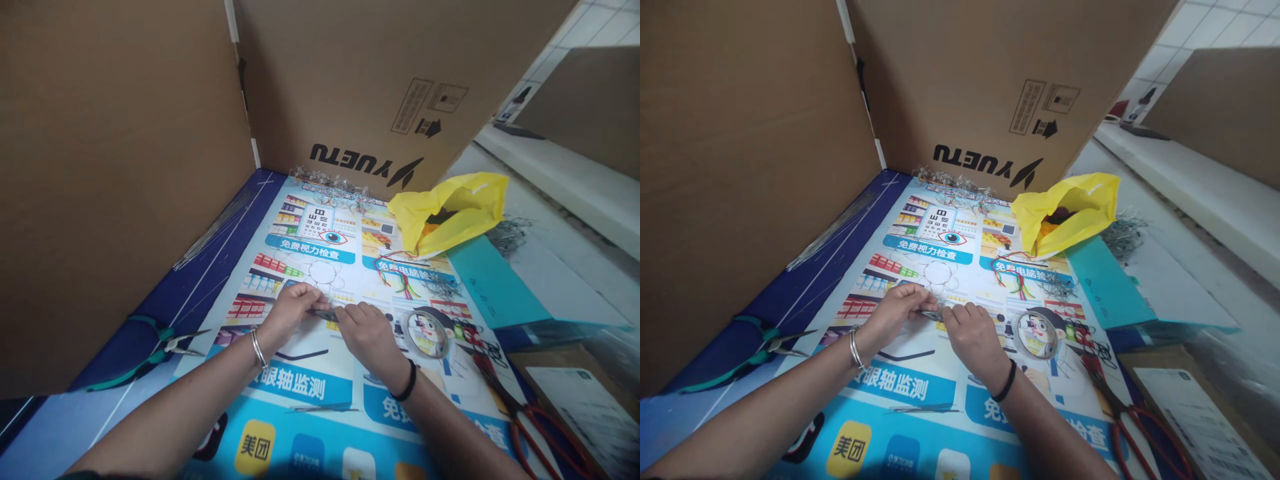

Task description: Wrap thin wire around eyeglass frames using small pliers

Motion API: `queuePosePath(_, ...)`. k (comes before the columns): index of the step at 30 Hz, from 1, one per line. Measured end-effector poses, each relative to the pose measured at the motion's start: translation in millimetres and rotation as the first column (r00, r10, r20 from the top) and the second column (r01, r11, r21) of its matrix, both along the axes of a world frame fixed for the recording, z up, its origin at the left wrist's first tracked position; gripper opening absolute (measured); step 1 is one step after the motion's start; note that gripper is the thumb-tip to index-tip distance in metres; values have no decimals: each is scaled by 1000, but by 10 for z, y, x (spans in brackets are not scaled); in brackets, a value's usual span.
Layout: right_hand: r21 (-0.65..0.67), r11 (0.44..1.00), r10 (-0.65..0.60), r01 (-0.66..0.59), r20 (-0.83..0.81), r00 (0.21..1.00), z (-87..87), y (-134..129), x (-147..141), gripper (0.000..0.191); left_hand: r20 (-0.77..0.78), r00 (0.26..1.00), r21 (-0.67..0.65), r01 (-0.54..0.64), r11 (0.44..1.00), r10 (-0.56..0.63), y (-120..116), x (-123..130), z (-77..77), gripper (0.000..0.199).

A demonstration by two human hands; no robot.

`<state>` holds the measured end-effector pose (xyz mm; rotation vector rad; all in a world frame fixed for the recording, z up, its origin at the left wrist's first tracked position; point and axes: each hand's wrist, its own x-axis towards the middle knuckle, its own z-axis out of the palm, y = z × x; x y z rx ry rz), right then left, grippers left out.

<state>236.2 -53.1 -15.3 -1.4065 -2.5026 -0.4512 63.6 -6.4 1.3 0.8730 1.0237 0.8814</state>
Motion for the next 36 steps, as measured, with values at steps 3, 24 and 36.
queuePosePath(3, -76, 997, -30, 26, -50, 998, -2, -11, -28, 12, -26, 999, 98, 24, 995, -22, 11, 3, -28, 18)
queuePosePath(24, -282, 953, -179, 110, -232, 956, -44, -2, -30, 11, -428, 903, 467, 193, 863, 29, 27, -93, -70, 18)
queuePosePath(36, -279, 959, -248, 43, -762, 599, -137, 141, 103, 9, -635, 759, 561, 328, 760, 142, 166, -138, -152, 20)
